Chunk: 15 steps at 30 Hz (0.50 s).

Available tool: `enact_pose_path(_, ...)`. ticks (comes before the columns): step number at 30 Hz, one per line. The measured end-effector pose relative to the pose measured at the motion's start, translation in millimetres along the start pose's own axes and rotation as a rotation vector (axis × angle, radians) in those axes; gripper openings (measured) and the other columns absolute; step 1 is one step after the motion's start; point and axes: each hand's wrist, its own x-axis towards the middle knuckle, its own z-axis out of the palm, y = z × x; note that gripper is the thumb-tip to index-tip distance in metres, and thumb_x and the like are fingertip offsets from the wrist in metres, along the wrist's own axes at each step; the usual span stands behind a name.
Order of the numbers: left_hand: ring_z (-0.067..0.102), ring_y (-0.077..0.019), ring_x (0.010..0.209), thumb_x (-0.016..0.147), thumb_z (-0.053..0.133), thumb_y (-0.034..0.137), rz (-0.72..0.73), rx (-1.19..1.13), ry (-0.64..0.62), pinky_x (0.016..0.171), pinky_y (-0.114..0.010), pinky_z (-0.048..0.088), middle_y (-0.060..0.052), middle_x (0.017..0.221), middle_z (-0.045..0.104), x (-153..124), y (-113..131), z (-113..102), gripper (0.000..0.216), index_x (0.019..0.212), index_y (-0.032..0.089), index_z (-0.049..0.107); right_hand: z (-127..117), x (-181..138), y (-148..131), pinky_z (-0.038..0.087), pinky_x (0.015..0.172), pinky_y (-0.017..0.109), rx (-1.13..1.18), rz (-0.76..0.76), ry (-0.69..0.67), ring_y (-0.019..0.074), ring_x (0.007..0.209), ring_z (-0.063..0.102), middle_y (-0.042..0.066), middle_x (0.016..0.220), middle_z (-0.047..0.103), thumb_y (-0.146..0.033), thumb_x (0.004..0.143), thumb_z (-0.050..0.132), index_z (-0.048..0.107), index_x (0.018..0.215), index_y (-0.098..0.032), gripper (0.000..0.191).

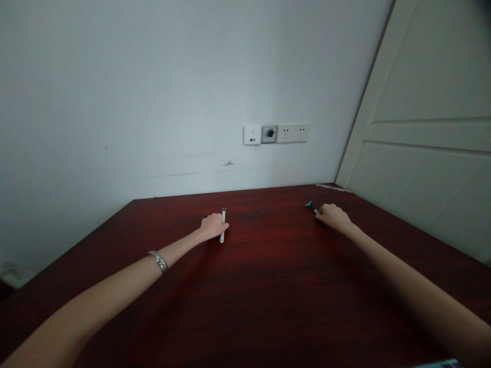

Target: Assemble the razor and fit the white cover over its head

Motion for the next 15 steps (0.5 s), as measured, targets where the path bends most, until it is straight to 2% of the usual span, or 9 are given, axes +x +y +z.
enact_pose_path(10, 0.063, -0.0256, 0.089, 0.077, 0.045, 0.041, -0.033, -0.022, -0.025, 0.072, -0.032, 0.05, -0.013, 0.096, 0.066, -6.2, 1.2, -2.6, 0.033, 0.087, 0.016, 0.063, 5.8, 4.6, -2.8, 0.045, 0.065, 0.03, 0.024, -0.007, 0.07, 0.0276, 0.085, 0.063, 0.019, 0.093, 0.065, -0.033, 0.076, 0.053, 0.067, 0.092, -0.01, 0.031)
enact_pose_path(13, 0.063, -0.0245, 0.09, 0.077, 0.046, 0.041, -0.045, -0.03, -0.043, 0.073, -0.031, 0.049, -0.013, 0.098, 0.066, -7.6, 2.2, -3.8, 0.032, 0.087, 0.016, 0.063, 5.7, 3.3, -20.0, 0.044, 0.066, 0.028, 0.08, -0.035, 0.104, 0.0262, 0.083, 0.064, 0.017, 0.086, 0.067, -0.033, 0.075, 0.053, 0.069, 0.085, -0.011, 0.029)
enact_pose_path(15, 0.063, -0.0245, 0.091, 0.078, 0.046, 0.041, -0.046, -0.032, -0.044, 0.073, -0.031, 0.049, -0.013, 0.098, 0.065, -8.5, 2.9, -4.2, 0.032, 0.087, 0.016, 0.063, 4.1, 0.1, -41.4, 0.044, 0.067, 0.027, 0.117, -0.092, 0.105, 0.0253, 0.081, 0.064, 0.016, 0.08, 0.067, -0.031, 0.075, 0.052, 0.07, 0.081, -0.011, 0.027)
